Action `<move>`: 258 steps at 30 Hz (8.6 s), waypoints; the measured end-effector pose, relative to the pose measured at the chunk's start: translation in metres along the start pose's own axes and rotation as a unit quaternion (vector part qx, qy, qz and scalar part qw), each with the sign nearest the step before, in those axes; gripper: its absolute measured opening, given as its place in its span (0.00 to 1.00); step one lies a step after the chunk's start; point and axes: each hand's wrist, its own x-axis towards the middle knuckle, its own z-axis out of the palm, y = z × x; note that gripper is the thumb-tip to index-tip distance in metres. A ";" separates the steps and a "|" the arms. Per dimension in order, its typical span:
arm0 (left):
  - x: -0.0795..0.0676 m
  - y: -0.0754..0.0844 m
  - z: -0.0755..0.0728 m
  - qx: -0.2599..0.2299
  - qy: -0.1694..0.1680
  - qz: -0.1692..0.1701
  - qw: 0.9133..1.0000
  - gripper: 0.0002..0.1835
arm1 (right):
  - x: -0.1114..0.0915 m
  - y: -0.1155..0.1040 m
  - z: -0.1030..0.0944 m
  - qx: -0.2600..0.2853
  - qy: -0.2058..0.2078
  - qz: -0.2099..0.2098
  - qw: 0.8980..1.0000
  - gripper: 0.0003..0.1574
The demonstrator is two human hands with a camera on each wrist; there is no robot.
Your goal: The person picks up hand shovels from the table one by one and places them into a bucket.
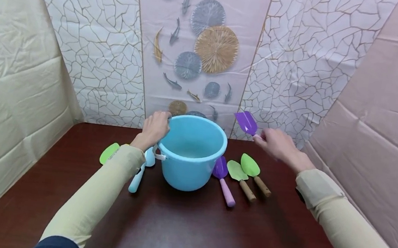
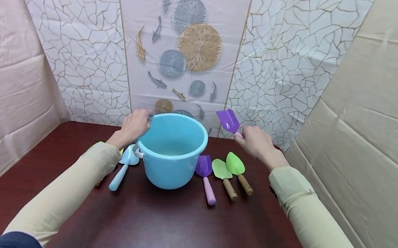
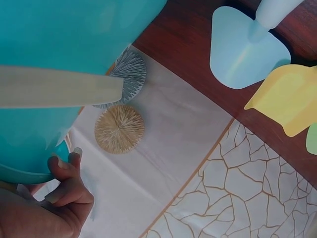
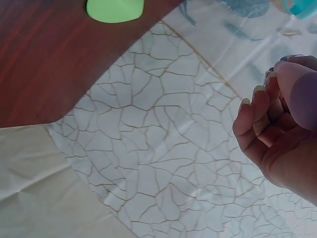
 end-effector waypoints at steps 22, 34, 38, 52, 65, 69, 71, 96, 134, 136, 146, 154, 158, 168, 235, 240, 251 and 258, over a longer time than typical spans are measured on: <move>-0.002 -0.006 0.001 -0.002 0.005 0.012 1.000 0.15 | 0.018 -0.045 -0.013 0.001 -0.004 -0.065 0.998 0.19; 0.001 -0.005 0.000 0.009 -0.012 0.031 0.999 0.11 | 0.027 -0.067 -0.011 0.006 -0.011 -0.102 0.995 0.18; 0.000 -0.004 0.001 0.020 -0.016 0.030 0.999 0.14 | 0.029 -0.071 -0.009 0.012 -0.018 -0.120 0.992 0.20; 0.003 0.001 -0.001 0.057 -0.018 0.034 0.998 0.20 | 0.037 -0.091 -0.006 0.015 -0.053 -0.158 0.986 0.26; 0.004 0.002 0.000 0.069 -0.021 0.028 0.997 0.18 | 0.048 -0.110 0.002 -0.024 -0.089 -0.166 0.982 0.22; 0.004 0.002 0.000 0.075 -0.020 0.031 0.996 0.18 | 0.050 -0.116 0.004 -0.029 -0.104 -0.162 0.981 0.24; 0.004 0.002 0.001 0.077 -0.020 0.033 0.996 0.19 | 0.051 -0.118 0.005 -0.026 -0.110 -0.160 0.981 0.25; 0.001 0.003 -0.001 0.093 -0.011 0.049 0.994 0.16 | 0.068 -0.139 0.029 -0.068 -0.139 -0.157 0.975 0.30; 0.002 0.004 -0.001 0.111 -0.022 0.057 0.992 0.21 | 0.077 -0.153 0.047 -0.080 -0.182 -0.161 0.967 0.16; 0.002 0.005 0.000 0.114 -0.023 0.057 0.992 0.20 | 0.077 -0.153 0.048 -0.078 -0.186 -0.157 0.967 0.17; 0.002 0.005 -0.002 0.116 -0.027 0.057 0.991 0.21 | 0.077 -0.153 0.052 -0.065 -0.198 -0.147 0.967 0.16; 0.002 0.006 -0.002 0.119 -0.034 0.050 0.991 0.23 | 0.077 -0.153 0.058 -0.062 -0.209 -0.135 0.967 0.14; 0.003 0.006 -0.003 0.122 -0.033 0.048 0.991 0.22 | 0.077 -0.152 0.059 -0.065 -0.211 -0.136 0.966 0.13; 0.001 0.009 -0.004 0.122 -0.030 0.048 0.991 0.19 | 0.075 -0.152 0.059 -0.063 -0.231 -0.138 0.961 0.24; -0.001 0.008 -0.003 0.146 -0.026 0.060 0.987 0.16 | 0.074 -0.138 0.048 0.002 -0.054 -0.163 0.985 0.36; 0.000 0.009 -0.002 0.142 -0.030 0.061 0.988 0.15 | 0.076 -0.115 0.042 0.005 0.088 -0.169 0.982 0.30; 0.000 0.008 0.000 0.146 -0.021 0.065 0.987 0.17 | 0.068 -0.047 0.055 -0.007 0.223 -0.123 0.967 0.23; -0.001 0.006 0.002 0.148 -0.025 0.057 0.987 0.18 | 0.051 -0.008 0.078 -0.042 0.152 -0.057 0.986 0.23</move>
